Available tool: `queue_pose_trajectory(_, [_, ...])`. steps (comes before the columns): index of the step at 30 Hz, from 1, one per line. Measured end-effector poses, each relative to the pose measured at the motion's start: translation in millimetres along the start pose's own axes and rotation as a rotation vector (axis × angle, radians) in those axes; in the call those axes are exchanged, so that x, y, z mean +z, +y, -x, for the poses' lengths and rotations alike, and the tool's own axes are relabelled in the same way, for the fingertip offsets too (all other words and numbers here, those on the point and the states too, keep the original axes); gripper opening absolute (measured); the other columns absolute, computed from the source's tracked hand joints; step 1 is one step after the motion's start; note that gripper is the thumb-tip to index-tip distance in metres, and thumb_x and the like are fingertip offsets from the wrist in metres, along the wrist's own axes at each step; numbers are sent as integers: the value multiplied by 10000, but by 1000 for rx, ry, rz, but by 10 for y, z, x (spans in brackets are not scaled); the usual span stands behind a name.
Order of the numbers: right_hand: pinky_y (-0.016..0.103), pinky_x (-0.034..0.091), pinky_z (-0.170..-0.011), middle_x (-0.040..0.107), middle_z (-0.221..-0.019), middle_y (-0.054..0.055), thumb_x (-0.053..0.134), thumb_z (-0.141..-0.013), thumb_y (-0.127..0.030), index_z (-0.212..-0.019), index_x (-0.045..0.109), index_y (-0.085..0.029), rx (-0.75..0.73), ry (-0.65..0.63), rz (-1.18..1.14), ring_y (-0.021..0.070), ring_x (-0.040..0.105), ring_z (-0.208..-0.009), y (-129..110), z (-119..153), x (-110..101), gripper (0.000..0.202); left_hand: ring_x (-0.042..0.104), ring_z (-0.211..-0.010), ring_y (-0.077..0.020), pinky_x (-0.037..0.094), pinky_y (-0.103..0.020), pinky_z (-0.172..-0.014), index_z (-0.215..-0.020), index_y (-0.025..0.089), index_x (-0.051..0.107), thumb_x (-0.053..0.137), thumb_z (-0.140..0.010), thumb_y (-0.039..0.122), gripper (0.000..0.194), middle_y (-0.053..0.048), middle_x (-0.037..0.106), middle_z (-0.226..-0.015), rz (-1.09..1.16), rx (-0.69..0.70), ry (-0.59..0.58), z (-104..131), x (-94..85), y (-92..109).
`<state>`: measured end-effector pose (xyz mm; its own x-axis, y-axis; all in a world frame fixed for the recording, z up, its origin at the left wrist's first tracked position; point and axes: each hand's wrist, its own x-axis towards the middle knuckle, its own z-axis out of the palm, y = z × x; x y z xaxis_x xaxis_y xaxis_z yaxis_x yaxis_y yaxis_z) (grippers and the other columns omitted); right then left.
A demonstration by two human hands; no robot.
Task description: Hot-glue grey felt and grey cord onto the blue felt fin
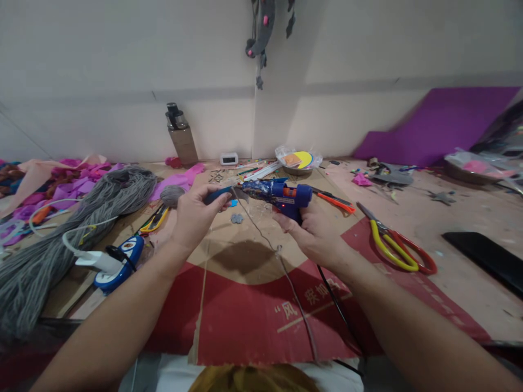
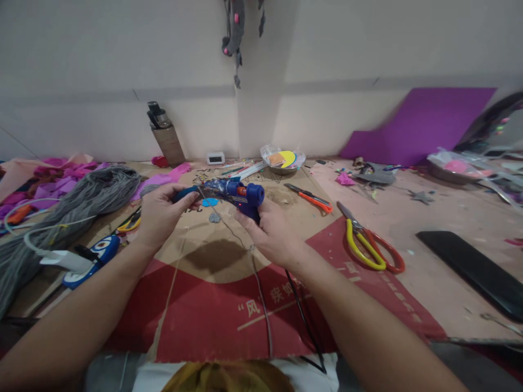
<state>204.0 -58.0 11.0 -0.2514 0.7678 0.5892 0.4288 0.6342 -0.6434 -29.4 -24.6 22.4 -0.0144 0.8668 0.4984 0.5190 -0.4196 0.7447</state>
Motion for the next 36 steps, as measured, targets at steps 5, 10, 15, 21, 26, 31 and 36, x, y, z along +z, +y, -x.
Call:
queue_pose_trajectory(5, [402, 500, -845, 694, -1028, 99, 516, -928, -380, -1147, 621, -201, 12, -25, -15, 252, 635, -950, -7, -4, -4, 302, 691, -626, -133, 542, -211, -611, -887, 163, 714, 678, -811, 290, 152, -4, 735, -698, 21, -12, -33, 13, 0, 18])
queue_pose_trajectory(10, [417, 504, -860, 699, -1025, 107, 520, -921, -381, -1128, 629, -187, 29, -24, 3, 261, 641, -951, -9, -17, -1, 303, 692, -625, -141, 541, -217, -606, -896, 168, 720, 679, -813, 326, 183, -8, 740, -698, 12, -16, -44, 13, -7, 26])
queue_pose_trajectory(15, [426, 490, -896, 685, -1106, 111, 538, -913, -377, -1156, 609, -195, 22, 20, 12, 262, 629, -1001, 0, -2, -4, 313, 675, -612, -129, 522, -211, -597, -849, 172, 729, 686, -811, 317, 156, -5, 735, -680, -25, 24, -37, 20, -26, 46])
queue_pose_trajectory(21, [320, 469, -582, 616, -677, 27, 548, -882, -408, -936, 603, -185, 269, 76, -98, 171, 565, -593, 85, -43, -83, 236, 683, -622, -142, 553, -235, -625, -867, 153, 719, 701, -799, 346, 205, -27, 734, -700, 198, -100, -145, 4, 8, 9])
queue_pose_trajectory(26, [283, 445, -508, 565, -569, -26, 577, -847, -392, -881, 583, -199, 412, 141, -172, 139, 519, -495, 577, -134, -132, 196, 685, -608, -152, 572, -253, -612, -868, 153, 720, 733, -765, 374, 244, -38, 738, -722, 314, -196, -242, -10, 57, 10])
queue_pose_trajectory(31, [333, 467, -566, 593, -571, 44, 630, -799, -436, -723, 599, -187, 665, -99, 325, 197, 585, -571, 1049, -131, -303, 262, 675, -621, -151, 553, -256, -620, -844, 169, 725, 705, -791, 374, 213, -40, 734, -713, 172, -98, -268, 36, 60, 47])
queue_pose_trajectory(36, [519, 438, -819, 629, -888, 259, 665, -772, -480, -667, 600, -145, 609, 104, 842, 393, 583, -981, 890, -143, -547, 357, 661, -654, -153, 533, -270, -652, -872, 195, 742, 686, -805, 401, 223, -34, 738, -743, -49, 77, -107, 94, 49, 38])
